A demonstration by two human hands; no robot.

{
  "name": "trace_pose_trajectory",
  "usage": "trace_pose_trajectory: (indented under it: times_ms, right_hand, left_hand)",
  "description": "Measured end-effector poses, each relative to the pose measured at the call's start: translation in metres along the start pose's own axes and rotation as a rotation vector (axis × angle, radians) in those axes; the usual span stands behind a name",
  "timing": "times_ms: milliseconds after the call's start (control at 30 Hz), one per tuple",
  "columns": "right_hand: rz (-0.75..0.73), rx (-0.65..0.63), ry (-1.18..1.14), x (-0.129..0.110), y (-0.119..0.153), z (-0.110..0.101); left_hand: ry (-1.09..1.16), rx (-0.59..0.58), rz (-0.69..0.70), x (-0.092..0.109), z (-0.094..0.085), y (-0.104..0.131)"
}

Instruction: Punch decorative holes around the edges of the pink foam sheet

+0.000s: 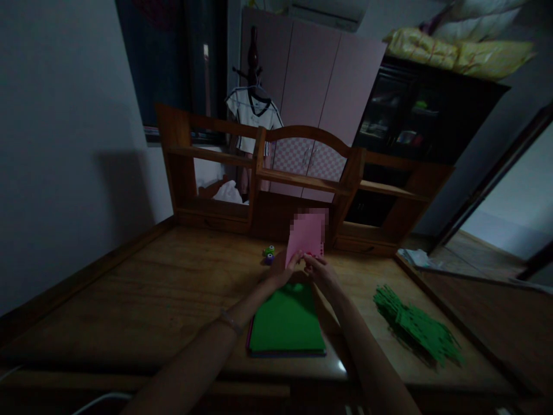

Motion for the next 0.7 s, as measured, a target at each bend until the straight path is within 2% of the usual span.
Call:
trace_pose_trajectory:
  times_ms: [133, 267, 500, 700]
  right_hand:
    - [0.067, 0.010, -0.039, 0.0018, 0.0024, 0.0000]
    - [0.080, 0.007, -0.069, 0.0009, 0.0021, -0.0004]
    - [-0.008, -0.028, -0.086, -0.0044, 0.0018, -0.0008]
    - [0.031, -0.061, -0.226, 0.0010, -0.0009, -0.0001]
  left_hand:
    - [-0.097, -0.029, 0.045, 0.0041, -0.0028, 0.0015]
    - [-0.061, 0.003, 0.040, 0.0052, -0.0043, 0.0016]
    - [0.025, 0.084, -0.010, 0.0070, -0.0063, 0.0022]
    - [0.025, 0.055, -0.010, 0.0030, -0.0055, 0.0015]
Point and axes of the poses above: each hand's wrist, its own y-axis away from the middle knuckle, its own z-axis out of the palm, x = y × z, the point moved 6 cm from there along -y, towards the middle knuckle, and after that the axes turned 6 degrees about z, right-handed, at the moved point
